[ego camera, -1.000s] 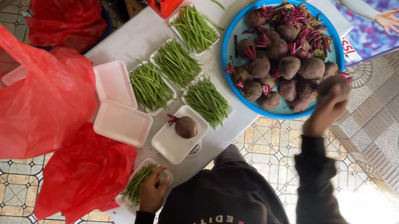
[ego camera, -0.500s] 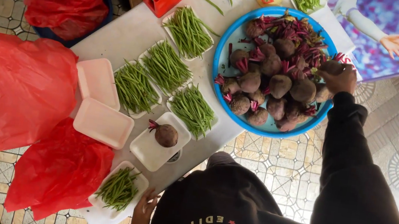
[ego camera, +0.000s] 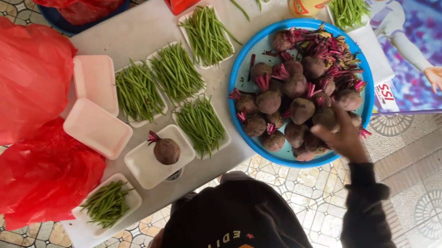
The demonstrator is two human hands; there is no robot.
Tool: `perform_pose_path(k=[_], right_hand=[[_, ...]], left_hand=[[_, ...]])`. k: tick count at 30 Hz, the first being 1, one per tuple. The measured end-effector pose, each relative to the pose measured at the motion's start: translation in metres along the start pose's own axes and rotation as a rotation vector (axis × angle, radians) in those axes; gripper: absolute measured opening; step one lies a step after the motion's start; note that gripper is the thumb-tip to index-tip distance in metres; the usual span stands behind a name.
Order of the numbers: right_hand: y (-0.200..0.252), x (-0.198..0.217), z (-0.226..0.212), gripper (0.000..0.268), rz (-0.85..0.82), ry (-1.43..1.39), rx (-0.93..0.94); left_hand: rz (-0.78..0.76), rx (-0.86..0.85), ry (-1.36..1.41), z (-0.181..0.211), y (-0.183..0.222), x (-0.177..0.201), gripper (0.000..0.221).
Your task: The person is weighing beets on a digital scale, placing them into small white trays, and organizing them alongside bundles of green beans.
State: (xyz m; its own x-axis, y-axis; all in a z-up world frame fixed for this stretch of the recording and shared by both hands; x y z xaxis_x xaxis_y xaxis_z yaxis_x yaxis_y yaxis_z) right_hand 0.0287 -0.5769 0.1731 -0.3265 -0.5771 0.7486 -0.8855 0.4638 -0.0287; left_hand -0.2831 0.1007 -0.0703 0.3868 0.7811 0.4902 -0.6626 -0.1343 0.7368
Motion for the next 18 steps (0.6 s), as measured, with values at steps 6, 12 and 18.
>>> perform_pose_path(k=[6,12,18], right_hand=[[-0.018,0.010,-0.009,0.060,0.298,0.101,0.230],[-0.119,0.013,0.103,0.054,0.427,-0.187,-0.153],[-0.171,-0.028,0.200,0.058,0.284,-0.089,-0.243]], left_hand=[[-0.002,0.043,-0.151,0.073,-0.070,0.002,0.054],[0.001,0.051,-0.072,0.099,-0.091,-0.007,0.054],[-0.001,0.116,-0.043,0.074,-0.072,-0.014,0.049]])
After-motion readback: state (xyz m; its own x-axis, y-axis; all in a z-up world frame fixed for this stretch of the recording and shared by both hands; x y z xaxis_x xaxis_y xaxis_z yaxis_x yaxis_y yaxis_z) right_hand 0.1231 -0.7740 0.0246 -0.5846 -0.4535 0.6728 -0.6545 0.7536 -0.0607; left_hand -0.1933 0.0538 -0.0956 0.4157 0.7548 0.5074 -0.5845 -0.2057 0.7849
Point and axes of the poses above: each hand's wrist, its own y-axis away from the middle knuckle, its own x-axis out of the back of the hand, z = x × y, the point moved 1 cm from there along -y, towards the middle knuckle, and after that the axes turned 13 degrees about z, right-handed, at the moved point
